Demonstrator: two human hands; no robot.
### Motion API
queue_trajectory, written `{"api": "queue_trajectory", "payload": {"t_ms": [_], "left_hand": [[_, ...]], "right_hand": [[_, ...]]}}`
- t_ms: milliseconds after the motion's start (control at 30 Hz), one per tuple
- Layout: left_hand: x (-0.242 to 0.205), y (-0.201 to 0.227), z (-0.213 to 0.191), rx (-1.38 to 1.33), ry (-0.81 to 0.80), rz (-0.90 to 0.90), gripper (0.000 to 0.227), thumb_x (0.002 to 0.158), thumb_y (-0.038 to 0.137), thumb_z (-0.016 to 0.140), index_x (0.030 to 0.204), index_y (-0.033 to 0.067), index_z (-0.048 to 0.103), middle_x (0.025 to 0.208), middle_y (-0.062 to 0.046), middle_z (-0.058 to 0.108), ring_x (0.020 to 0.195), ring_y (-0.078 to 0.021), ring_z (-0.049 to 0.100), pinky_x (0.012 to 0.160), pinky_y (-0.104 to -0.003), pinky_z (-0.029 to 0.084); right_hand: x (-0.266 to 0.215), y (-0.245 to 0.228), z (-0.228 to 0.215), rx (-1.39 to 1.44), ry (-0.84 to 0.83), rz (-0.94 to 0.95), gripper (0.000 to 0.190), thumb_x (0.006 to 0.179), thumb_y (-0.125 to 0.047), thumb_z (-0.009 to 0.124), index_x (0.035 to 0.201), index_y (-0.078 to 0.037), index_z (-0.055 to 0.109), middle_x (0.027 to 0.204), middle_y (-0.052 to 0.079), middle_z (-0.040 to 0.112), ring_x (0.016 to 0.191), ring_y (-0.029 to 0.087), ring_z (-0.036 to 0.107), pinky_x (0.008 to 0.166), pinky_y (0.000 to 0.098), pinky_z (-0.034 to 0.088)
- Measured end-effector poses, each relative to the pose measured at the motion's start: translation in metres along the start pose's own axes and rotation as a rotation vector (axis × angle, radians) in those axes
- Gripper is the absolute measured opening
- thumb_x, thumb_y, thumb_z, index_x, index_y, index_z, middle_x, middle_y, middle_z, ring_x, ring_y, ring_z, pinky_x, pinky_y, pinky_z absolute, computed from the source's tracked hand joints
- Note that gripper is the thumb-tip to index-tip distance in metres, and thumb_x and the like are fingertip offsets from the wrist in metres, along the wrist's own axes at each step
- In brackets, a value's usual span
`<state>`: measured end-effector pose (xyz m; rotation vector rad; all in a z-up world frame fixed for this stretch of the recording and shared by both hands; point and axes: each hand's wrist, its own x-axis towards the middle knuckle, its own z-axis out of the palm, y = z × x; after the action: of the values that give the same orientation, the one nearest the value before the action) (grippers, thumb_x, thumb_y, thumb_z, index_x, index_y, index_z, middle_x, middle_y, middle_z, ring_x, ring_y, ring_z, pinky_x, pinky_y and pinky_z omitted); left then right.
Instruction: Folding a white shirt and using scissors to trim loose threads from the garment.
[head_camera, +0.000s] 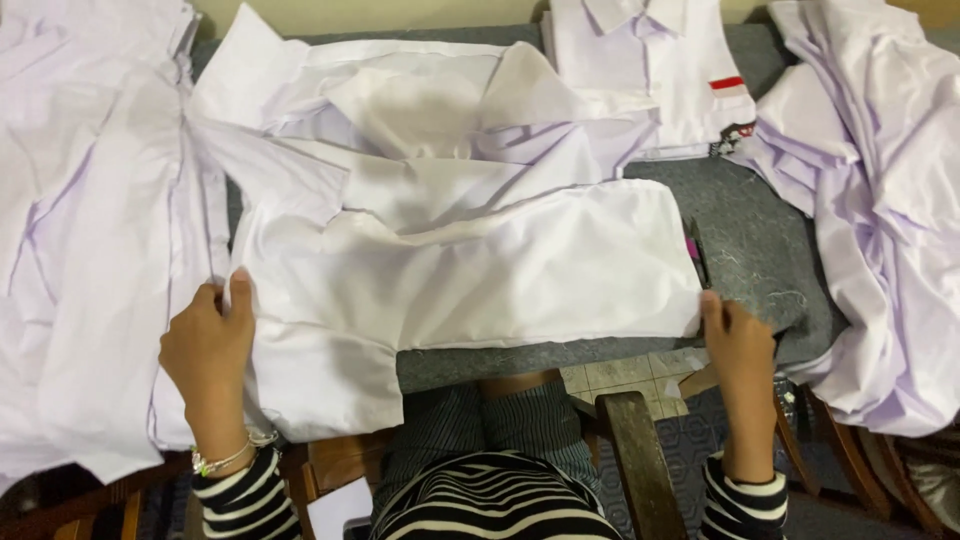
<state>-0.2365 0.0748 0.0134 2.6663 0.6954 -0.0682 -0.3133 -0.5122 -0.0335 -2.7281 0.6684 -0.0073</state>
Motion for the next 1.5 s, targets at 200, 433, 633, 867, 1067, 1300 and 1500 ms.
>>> {"api": "queue_trajectory", "payload": {"t_ms": [200,433,633,867,1067,1300,1500], "left_hand": [[0.010,-0.019,0.018,-0.061,0.072,0.123,0.056,0.111,0.043,0.041,0.136,-0.0019,0.063,0.078,-0.014,0.065,0.082,-0.0447,0.063,0.075,-0.054,0.046],[-0.005,-0.016,0.011,-0.242,0.029,0.113,0.058,0.121,0.038,0.035,0.084,-0.0033,0.051,0.068,-0.018,0.055,0.069,-0.0363,0.049,0.069,-0.048,0.038],[-0.016,-0.016,0.004,-0.311,0.008,0.072,0.057,0.121,0.039,0.032,0.085,-0.0027,0.048,0.071,-0.018,0.052,0.071,-0.0335,0.048,0.069,-0.045,0.037],[-0.034,-0.029,0.013,-0.382,0.083,0.087,0.047,0.118,0.038,0.041,0.101,-0.0022,0.060,0.069,-0.015,0.053,0.067,-0.0290,0.049,0.064,-0.044,0.038],[-0.038,-0.052,0.045,-0.440,0.126,0.132,0.044,0.116,0.039,0.045,0.104,-0.0004,0.061,0.067,-0.008,0.050,0.065,-0.0220,0.046,0.065,-0.038,0.038],[-0.041,-0.037,0.024,-0.197,0.074,0.158,0.053,0.113,0.040,0.037,0.126,-0.0064,0.059,0.113,-0.026,0.068,0.104,-0.0472,0.061,0.085,-0.057,0.046],[-0.057,0.001,0.014,-0.272,0.443,0.533,0.026,0.103,0.001,0.060,0.127,-0.0066,0.054,0.137,-0.026,0.031,0.122,-0.0409,0.040,0.089,-0.056,0.060]], "right_hand": [[-0.017,-0.020,-0.020,0.261,-0.149,0.023,0.058,0.106,-0.053,0.045,0.081,-0.002,0.055,0.064,0.007,0.049,0.054,0.019,0.043,0.055,0.0344,0.031],[-0.010,-0.038,-0.023,0.523,-0.235,0.169,0.070,0.096,-0.058,0.046,0.138,-0.002,0.047,0.062,0.003,0.043,0.049,0.014,0.034,0.044,0.0325,0.027],[0.000,-0.023,-0.013,0.629,-0.278,0.091,0.048,0.105,-0.050,0.053,0.074,-0.014,0.046,0.059,-0.005,0.029,0.048,0.010,0.027,0.045,0.0289,0.020],[0.006,-0.022,-0.021,0.694,0.028,-0.012,0.024,0.112,-0.030,0.056,0.103,-0.008,0.056,0.071,0.000,0.050,0.055,0.011,0.044,0.046,0.0269,0.034],[0.015,0.006,0.011,0.424,0.111,-0.121,0.035,0.108,-0.034,0.064,0.108,0.001,0.066,0.085,0.008,0.064,0.075,0.017,0.054,0.063,0.0313,0.040],[0.003,-0.013,0.016,0.244,0.390,-0.276,0.033,0.099,-0.018,0.080,0.110,0.008,0.063,0.097,0.018,0.064,0.082,0.026,0.058,0.073,0.0357,0.050],[-0.016,-0.045,0.023,0.455,0.080,-0.946,0.034,0.092,0.001,0.070,0.120,-0.014,0.059,0.113,0.010,0.065,0.110,0.026,0.061,0.090,0.0309,0.060]]}}
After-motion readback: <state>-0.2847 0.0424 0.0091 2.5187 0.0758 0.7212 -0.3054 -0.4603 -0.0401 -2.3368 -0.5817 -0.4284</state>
